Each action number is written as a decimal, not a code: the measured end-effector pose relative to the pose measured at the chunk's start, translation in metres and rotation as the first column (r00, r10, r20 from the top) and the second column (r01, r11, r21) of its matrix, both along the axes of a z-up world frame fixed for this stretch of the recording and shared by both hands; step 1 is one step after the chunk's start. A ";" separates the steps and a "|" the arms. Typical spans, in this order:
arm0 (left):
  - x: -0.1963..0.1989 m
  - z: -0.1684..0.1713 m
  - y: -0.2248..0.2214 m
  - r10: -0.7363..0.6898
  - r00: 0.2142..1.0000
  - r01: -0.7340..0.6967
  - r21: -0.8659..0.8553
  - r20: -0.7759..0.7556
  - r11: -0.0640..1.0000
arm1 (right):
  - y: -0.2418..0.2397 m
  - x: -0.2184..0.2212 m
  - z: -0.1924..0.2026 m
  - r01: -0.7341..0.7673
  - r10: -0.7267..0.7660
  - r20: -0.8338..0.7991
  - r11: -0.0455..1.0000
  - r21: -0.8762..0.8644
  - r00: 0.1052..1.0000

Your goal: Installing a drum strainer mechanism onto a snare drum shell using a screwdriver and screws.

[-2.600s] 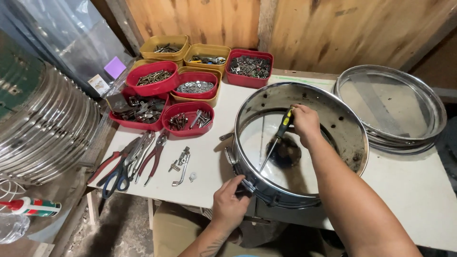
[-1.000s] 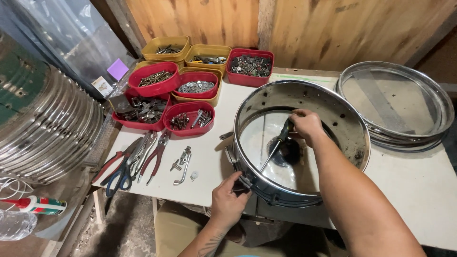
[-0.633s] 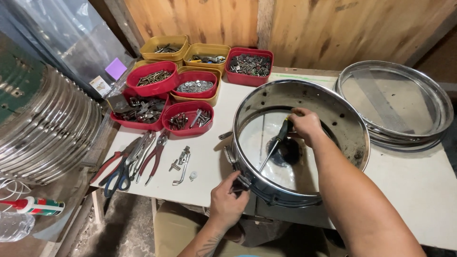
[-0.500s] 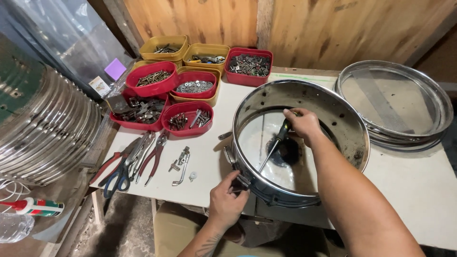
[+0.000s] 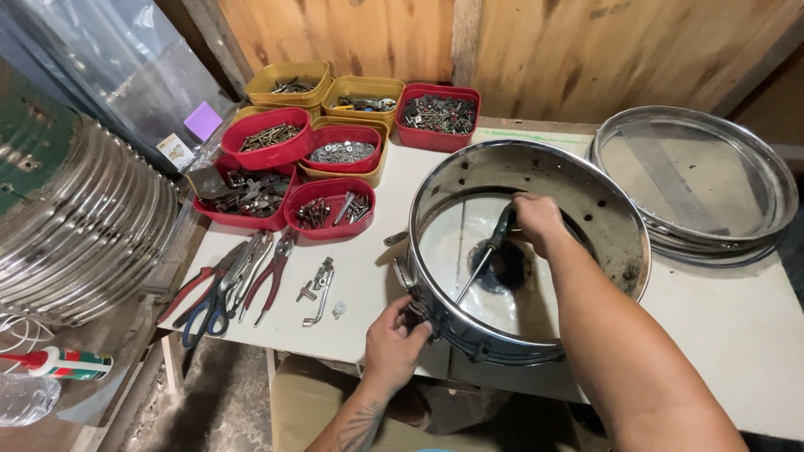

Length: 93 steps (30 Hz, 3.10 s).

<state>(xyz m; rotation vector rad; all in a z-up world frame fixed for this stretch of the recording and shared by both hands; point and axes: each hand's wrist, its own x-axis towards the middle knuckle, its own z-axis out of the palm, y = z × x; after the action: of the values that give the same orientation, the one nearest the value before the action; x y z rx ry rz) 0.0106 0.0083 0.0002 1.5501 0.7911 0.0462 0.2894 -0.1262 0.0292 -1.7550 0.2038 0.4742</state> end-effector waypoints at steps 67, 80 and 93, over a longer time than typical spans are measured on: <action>-0.016 -0.039 0.107 -0.377 0.839 0.530 0.746 -0.393 0.402 | -0.016 0.036 -0.026 0.303 -0.211 0.421 0.939 -0.163 0.882; 0.079 0.055 0.154 -0.301 0.907 0.421 0.641 -0.294 0.642 | -0.027 0.043 -0.010 0.378 -0.476 0.369 0.873 0.307 0.798; 0.357 -0.069 0.331 -0.051 0.931 0.324 0.749 -0.363 0.577 | -0.028 0.037 -0.025 0.428 -0.535 0.369 0.839 0.336 0.760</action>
<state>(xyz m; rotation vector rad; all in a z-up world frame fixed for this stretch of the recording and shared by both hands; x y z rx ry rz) 0.3672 0.3391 -0.0686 2.5710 0.8907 0.0005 0.3264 -0.1538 0.0044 -1.4559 0.2519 -0.2896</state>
